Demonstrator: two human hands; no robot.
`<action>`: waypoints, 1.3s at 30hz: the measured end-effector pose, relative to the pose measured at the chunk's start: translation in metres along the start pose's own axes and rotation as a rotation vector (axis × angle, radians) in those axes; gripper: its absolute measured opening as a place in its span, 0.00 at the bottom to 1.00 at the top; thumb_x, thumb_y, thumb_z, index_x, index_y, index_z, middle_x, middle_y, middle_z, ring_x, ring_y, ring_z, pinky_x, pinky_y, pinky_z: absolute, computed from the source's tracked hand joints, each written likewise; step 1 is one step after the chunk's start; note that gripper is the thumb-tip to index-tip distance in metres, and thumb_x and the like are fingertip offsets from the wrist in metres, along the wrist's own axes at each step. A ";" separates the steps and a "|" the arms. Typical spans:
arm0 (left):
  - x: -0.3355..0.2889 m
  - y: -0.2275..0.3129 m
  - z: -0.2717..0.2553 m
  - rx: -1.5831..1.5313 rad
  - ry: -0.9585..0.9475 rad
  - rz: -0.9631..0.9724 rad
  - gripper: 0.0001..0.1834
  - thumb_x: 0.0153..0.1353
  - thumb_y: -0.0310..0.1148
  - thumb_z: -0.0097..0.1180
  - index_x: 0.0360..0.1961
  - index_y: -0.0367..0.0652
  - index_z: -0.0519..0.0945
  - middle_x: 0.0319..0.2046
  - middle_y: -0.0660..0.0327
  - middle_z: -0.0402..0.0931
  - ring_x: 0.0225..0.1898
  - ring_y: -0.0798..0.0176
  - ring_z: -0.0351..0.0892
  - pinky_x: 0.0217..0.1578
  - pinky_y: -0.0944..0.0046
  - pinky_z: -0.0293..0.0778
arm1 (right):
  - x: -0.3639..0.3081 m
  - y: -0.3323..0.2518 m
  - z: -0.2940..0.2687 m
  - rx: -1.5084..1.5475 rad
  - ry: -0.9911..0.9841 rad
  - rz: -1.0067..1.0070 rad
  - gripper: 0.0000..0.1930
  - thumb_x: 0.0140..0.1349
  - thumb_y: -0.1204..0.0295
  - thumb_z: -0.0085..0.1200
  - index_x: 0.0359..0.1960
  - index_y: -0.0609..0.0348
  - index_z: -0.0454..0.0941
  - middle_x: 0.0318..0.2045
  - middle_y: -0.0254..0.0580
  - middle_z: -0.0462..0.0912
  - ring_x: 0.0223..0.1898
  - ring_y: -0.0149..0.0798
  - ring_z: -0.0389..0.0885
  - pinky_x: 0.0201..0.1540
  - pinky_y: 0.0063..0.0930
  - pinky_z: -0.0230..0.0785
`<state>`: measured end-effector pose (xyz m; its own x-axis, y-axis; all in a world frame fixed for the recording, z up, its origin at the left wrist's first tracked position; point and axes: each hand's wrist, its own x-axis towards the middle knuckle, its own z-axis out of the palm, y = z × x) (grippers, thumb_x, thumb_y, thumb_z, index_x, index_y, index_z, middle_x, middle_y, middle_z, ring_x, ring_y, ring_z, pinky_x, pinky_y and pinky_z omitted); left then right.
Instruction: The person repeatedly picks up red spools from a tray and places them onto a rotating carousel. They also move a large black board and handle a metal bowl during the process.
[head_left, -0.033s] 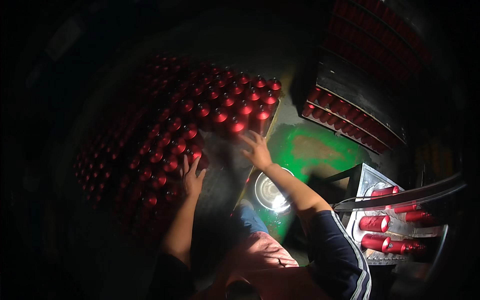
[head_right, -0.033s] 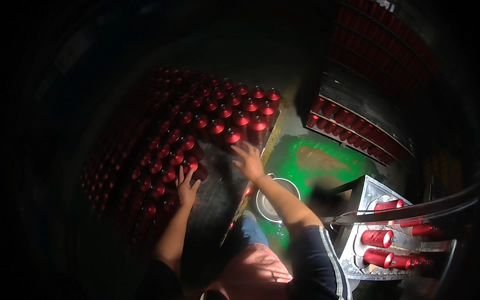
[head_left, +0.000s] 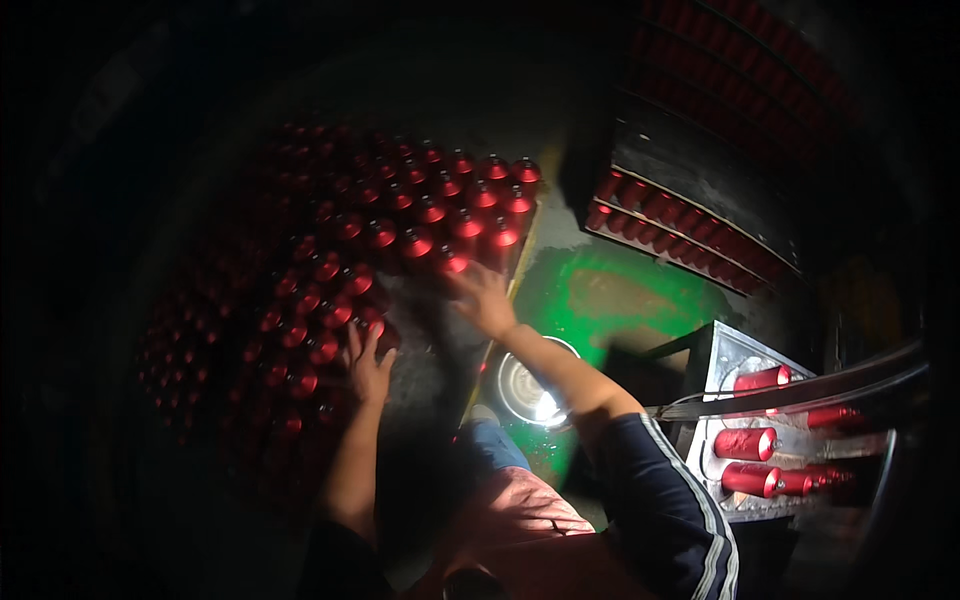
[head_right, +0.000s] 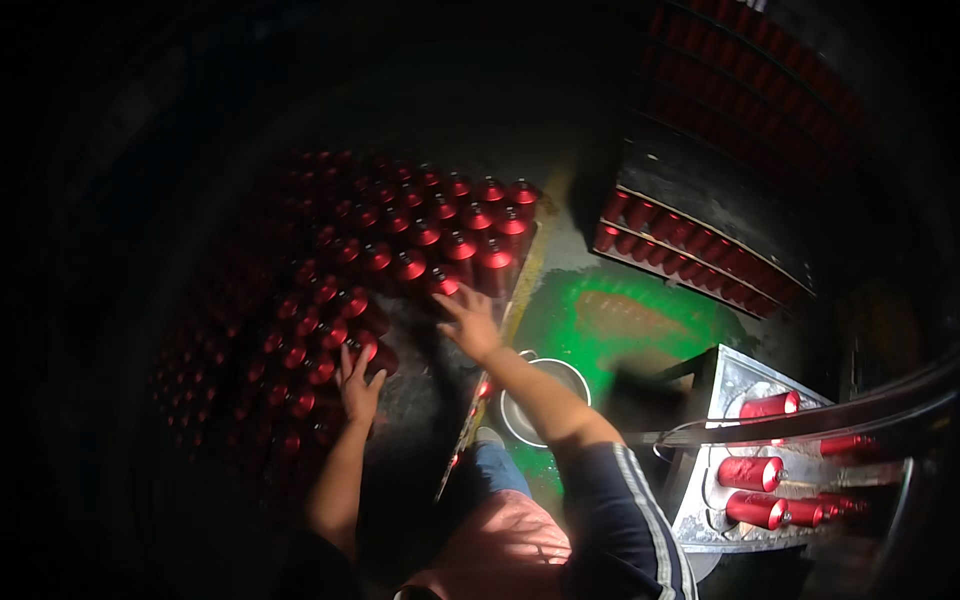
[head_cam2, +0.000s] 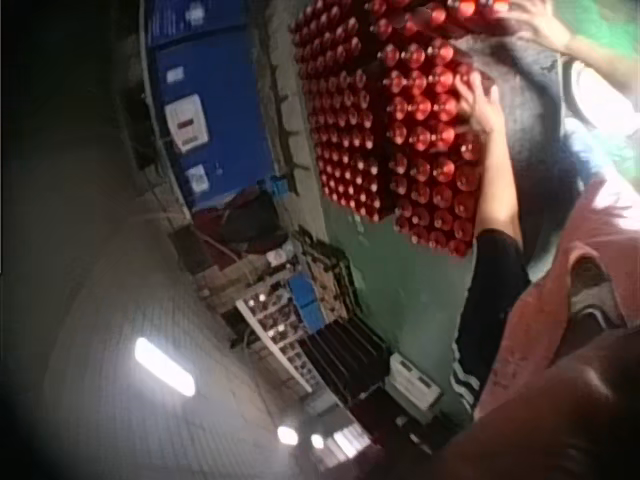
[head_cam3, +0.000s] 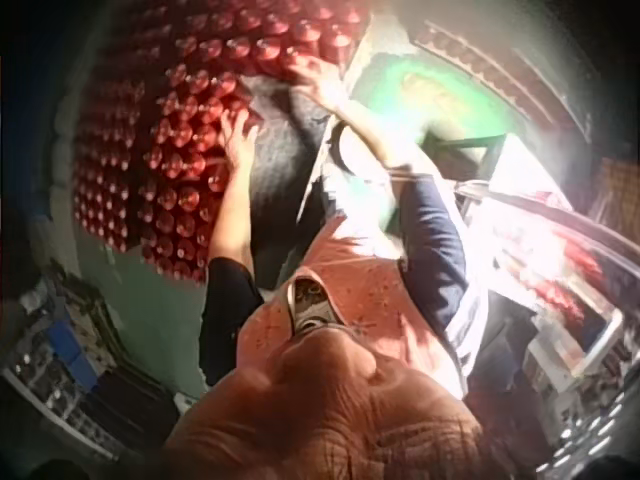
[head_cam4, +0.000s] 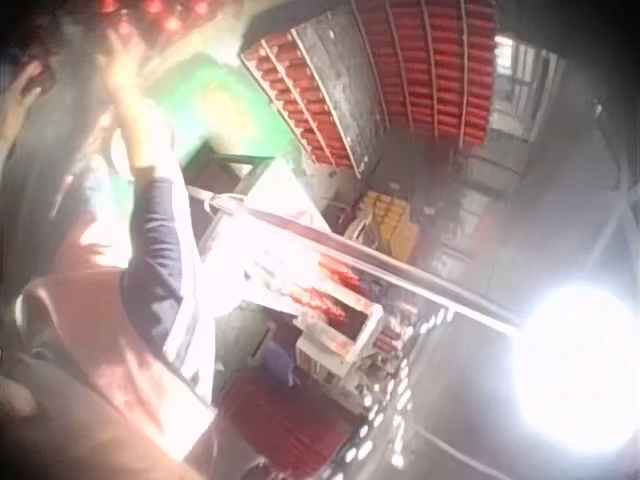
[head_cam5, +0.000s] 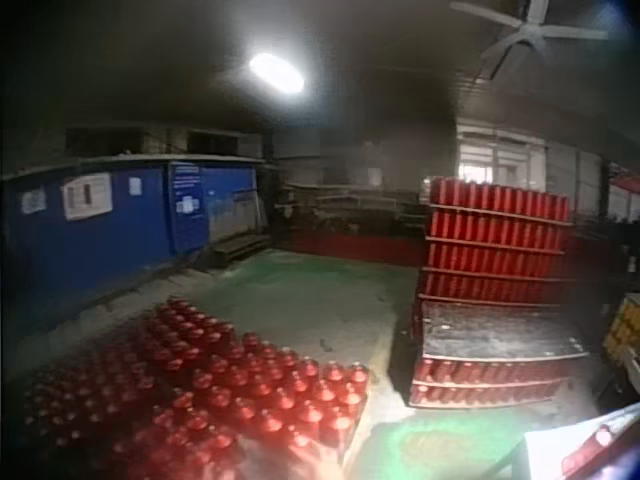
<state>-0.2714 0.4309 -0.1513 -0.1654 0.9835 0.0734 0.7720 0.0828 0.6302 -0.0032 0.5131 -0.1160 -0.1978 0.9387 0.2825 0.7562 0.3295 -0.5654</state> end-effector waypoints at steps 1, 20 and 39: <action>0.033 -0.015 0.016 0.030 0.060 0.026 0.36 0.53 0.36 0.70 0.65 0.67 0.73 0.75 0.52 0.48 0.68 0.37 0.58 0.67 0.46 0.58 | 0.044 0.003 0.017 -0.008 -0.051 0.032 0.34 0.54 0.64 0.66 0.65 0.32 0.71 0.70 0.51 0.59 0.65 0.63 0.59 0.68 0.56 0.56; 0.083 0.031 0.030 -0.083 0.228 0.286 0.22 0.57 0.37 0.71 0.52 0.42 0.83 0.60 0.39 0.69 0.43 0.45 0.81 0.43 0.52 0.79 | 0.039 0.069 0.030 0.377 0.111 0.022 0.29 0.48 0.70 0.66 0.57 0.35 0.79 0.70 0.53 0.53 0.67 0.62 0.56 0.68 0.47 0.58; -0.262 0.232 0.066 -0.619 -1.011 0.576 0.32 0.57 0.20 0.65 0.64 0.38 0.72 0.62 0.53 0.71 0.58 0.58 0.72 0.46 0.62 0.78 | -0.642 -0.069 -0.344 0.756 1.175 0.531 0.25 0.62 0.64 0.61 0.61 0.58 0.76 0.57 0.37 0.77 0.58 0.33 0.73 0.63 0.31 0.64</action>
<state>-0.0089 0.2032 -0.0750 0.8276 0.5612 0.0126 0.1255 -0.2068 0.9703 0.2866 -0.1473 0.0081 0.8694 0.4678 0.1588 0.0108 0.3034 -0.9528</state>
